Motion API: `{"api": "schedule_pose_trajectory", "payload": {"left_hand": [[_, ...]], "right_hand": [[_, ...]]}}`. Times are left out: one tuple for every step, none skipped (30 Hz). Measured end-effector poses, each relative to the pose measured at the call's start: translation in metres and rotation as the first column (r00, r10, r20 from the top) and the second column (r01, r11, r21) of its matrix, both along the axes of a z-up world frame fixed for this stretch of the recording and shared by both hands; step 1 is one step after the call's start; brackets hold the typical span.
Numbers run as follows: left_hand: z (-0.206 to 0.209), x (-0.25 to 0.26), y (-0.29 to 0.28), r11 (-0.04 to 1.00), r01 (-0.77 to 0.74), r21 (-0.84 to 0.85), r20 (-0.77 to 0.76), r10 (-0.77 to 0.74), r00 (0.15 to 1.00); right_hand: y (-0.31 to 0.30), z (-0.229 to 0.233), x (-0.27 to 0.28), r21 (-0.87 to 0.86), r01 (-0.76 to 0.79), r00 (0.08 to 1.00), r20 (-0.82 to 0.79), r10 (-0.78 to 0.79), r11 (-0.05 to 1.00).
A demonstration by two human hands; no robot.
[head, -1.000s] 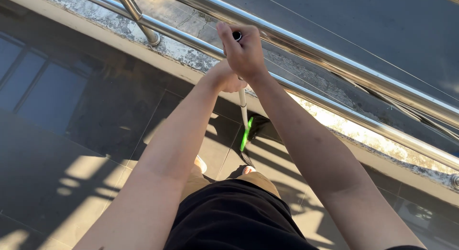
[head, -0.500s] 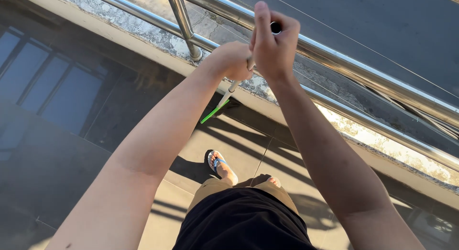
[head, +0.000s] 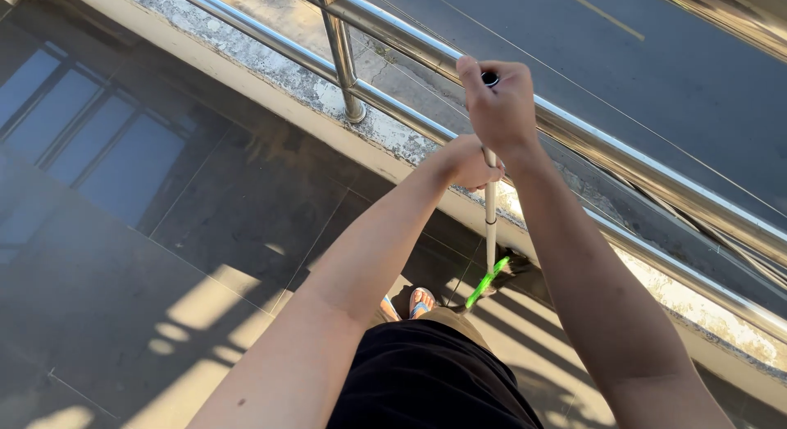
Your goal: Sweeping the floor of a balcony using a broom and a dustpan.
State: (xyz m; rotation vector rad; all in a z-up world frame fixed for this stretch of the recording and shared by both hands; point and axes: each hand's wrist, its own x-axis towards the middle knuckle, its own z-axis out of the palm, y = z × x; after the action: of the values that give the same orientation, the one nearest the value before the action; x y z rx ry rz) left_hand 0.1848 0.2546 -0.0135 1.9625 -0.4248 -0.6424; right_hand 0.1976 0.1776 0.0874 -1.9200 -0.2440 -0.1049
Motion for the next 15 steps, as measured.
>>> {"api": "schedule_pose_trajectory", "payload": {"left_hand": [[-0.012, 0.003, 0.003, 1.000, -0.012, -0.002, 0.002, 0.012, 1.000], [-0.023, 0.004, 0.007, 0.998, -0.056, 0.004, -0.004, 0.056, 0.998], [-0.034, 0.006, 0.012, 0.995, -0.099, 0.010, -0.010, 0.099, 0.995], [-0.049, 0.006, 0.019, 0.993, -0.115, 0.007, -0.015, 0.115, 0.993], [-0.064, 0.008, 0.027, 0.987, -0.157, 0.035, 0.044, 0.155, 0.987], [-0.077, 0.015, 0.037, 0.978, -0.200, 0.060, 0.113, 0.192, 0.975], [-0.077, 0.023, 0.052, 0.975, -0.216, 0.056, 0.118, 0.208, 0.971], [-0.078, 0.029, 0.067, 0.967, -0.230, 0.110, 0.165, 0.211, 0.963], [-0.081, 0.036, 0.084, 0.955, -0.247, 0.163, 0.212, 0.211, 0.954], [-0.078, 0.044, 0.102, 0.953, -0.257, 0.159, 0.209, 0.222, 0.952], [-0.075, 0.052, 0.121, 0.947, -0.244, 0.208, 0.124, 0.222, 0.967], [-0.074, 0.057, 0.142, 0.940, -0.222, 0.259, 0.032, 0.221, 0.975], [-0.089, 0.066, 0.164, 0.939, -0.228, 0.257, 0.023, 0.230, 0.973], [-0.102, 0.078, 0.188, 0.936, -0.191, 0.296, 0.013, 0.196, 0.981], [-0.115, 0.091, 0.214, 0.931, -0.153, 0.333, 0.002, 0.161, 0.987]], "right_hand": [[0.005, -0.003, 0.000, -0.002, -0.012, 1.000, 0.002, 0.012, 1.000], [0.012, -0.007, -0.001, 0.001, -0.027, 0.998, -0.055, 0.027, 1.000], [0.020, -0.010, -0.003, 0.004, -0.042, 0.993, -0.111, 0.042, 0.999], [0.027, -0.016, -0.001, 0.001, -0.058, 0.992, -0.116, 0.058, 0.998], [0.034, -0.023, 0.001, 0.027, -0.095, 0.985, -0.145, 0.098, 0.995], [0.043, -0.027, 0.008, 0.054, -0.130, 0.977, -0.164, 0.137, 0.990], [0.055, -0.028, 0.014, 0.051, -0.146, 0.975, -0.159, 0.152, 0.988], [0.068, -0.030, 0.019, 0.090, -0.184, 0.967, -0.161, 0.196, 0.979], [0.081, -0.033, 0.025, 0.129, -0.221, 0.957, -0.161, 0.240, 0.967], [0.100, -0.035, 0.034, 0.124, -0.231, 0.954, -0.164, 0.249, 0.965], [0.121, -0.037, 0.043, 0.211, -0.228, 0.947, -0.181, 0.267, 0.951], [0.144, -0.042, 0.050, 0.298, -0.217, 0.938, -0.201, 0.283, 0.929], [0.167, -0.046, 0.056, 0.297, -0.223, 0.933, -0.210, 0.292, 0.928], [0.192, -0.049, 0.064, 0.306, -0.237, 0.939, -0.173, 0.299, 0.922], [0.219, -0.052, 0.073, 0.314, -0.251, 0.943, -0.135, 0.305, 0.916]]}}
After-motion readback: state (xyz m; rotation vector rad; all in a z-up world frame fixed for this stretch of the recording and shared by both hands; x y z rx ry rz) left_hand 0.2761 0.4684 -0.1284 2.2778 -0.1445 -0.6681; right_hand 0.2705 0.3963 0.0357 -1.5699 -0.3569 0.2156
